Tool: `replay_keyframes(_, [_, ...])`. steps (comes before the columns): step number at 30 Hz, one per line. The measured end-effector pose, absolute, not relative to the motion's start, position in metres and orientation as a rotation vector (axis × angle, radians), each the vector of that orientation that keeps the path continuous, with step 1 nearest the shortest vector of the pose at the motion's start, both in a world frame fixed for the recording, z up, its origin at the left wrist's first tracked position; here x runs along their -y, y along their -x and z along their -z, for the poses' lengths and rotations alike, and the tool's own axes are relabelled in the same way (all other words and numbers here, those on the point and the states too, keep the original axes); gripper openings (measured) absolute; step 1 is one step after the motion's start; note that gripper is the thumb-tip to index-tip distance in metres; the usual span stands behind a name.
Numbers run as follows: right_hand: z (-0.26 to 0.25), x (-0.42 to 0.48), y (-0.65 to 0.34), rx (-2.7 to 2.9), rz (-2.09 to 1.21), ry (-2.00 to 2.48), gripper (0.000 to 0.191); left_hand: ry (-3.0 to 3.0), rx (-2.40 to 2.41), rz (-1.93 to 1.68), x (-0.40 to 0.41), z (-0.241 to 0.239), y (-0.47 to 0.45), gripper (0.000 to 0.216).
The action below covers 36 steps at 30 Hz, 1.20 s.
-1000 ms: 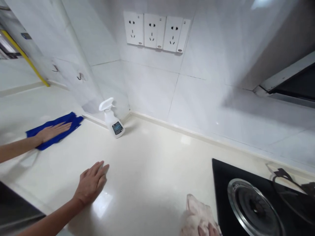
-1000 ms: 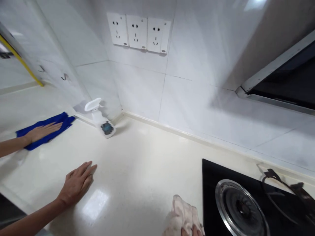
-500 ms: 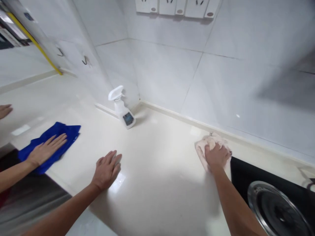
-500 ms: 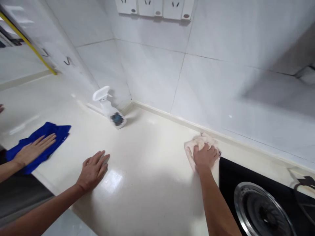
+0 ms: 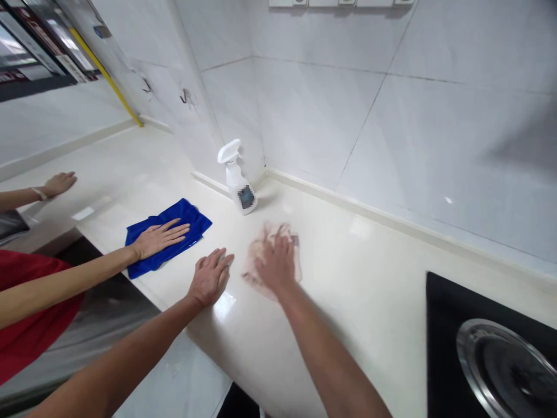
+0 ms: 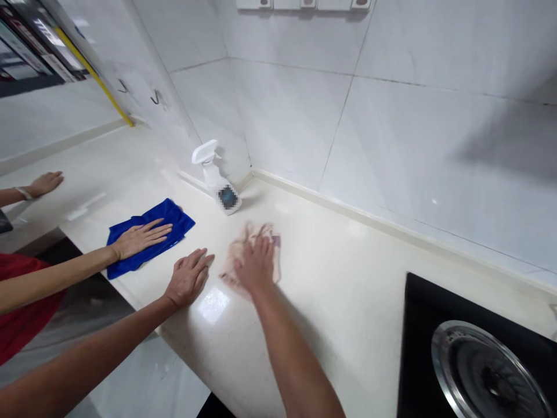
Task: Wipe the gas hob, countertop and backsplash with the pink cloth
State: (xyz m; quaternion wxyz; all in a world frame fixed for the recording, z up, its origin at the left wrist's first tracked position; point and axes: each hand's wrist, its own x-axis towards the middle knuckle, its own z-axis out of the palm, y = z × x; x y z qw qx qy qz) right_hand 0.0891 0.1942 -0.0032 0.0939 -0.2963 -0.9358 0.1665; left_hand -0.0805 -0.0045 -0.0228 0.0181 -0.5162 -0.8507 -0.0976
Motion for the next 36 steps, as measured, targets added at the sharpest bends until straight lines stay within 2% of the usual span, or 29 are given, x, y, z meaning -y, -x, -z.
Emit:
replay_keyframes(3, [0.005, -0.115, -0.12, 2.78, -0.591, 0.631, 0.069, 1.609, 2.65, 0.27, 0.004, 0.023, 0.082, 0.052])
replay_keyframes(6, [0.012, -0.089, -0.161, 2.801, -0.625, 0.472, 0.07, 1.604, 2.655, 0.258, 0.003, 0.023, 0.082, 0.054])
replay_keyframes(9, [0.021, -0.133, -0.198, 2.847, -0.579, 0.517, 0.066, 1.584, 2.661, 0.268, 0.001, 0.025, 0.083, 0.055])
replay_keyframes(13, [0.026, -0.251, -0.261, 2.698, -0.315, 1.061, 0.056, 1.574, 2.661, 0.274, -0.001, 0.027, 0.084, 0.056])
replay_keyframes(16, [0.026, -0.318, -0.326, 2.516, -0.137, 1.444, 0.06, 1.56, 2.662, 0.282, -0.002, 0.027, 0.085, 0.054])
replay_keyframes(19, [0.031, -0.331, -0.386, 2.384, -0.024, 1.607, 0.068, 1.558, 2.675, 0.302, -0.003, 0.025, 0.083, 0.053])
replay_keyframes(23, [0.04, -0.271, -0.414, 2.342, 0.062, 1.548, 0.074, 1.564, 2.693, 0.308, -0.005, 0.022, 0.081, 0.054])
replay_keyframes(27, [0.042, -0.176, -0.384, 2.326, 0.048, 1.513, 0.068, 1.571, 2.686, 0.315, -0.007, 0.02, 0.079, 0.055])
replay_keyframes(30, [0.036, -0.106, -0.344, 2.474, -0.121, 1.319, 0.06, 1.575, 2.662, 0.328, -0.008, 0.02, 0.079, 0.055])
replay_keyframes(33, [0.025, -0.054, -0.308, 2.647, -0.402, 1.06, 0.064, 1.584, 2.651, 0.341, -0.008, 0.019, 0.078, 0.055])
replay_keyframes(36, [0.015, -0.044, -0.289, 2.766, -0.612, 0.825, 0.068, 1.585, 2.651, 0.345, -0.008, 0.017, 0.078, 0.054])
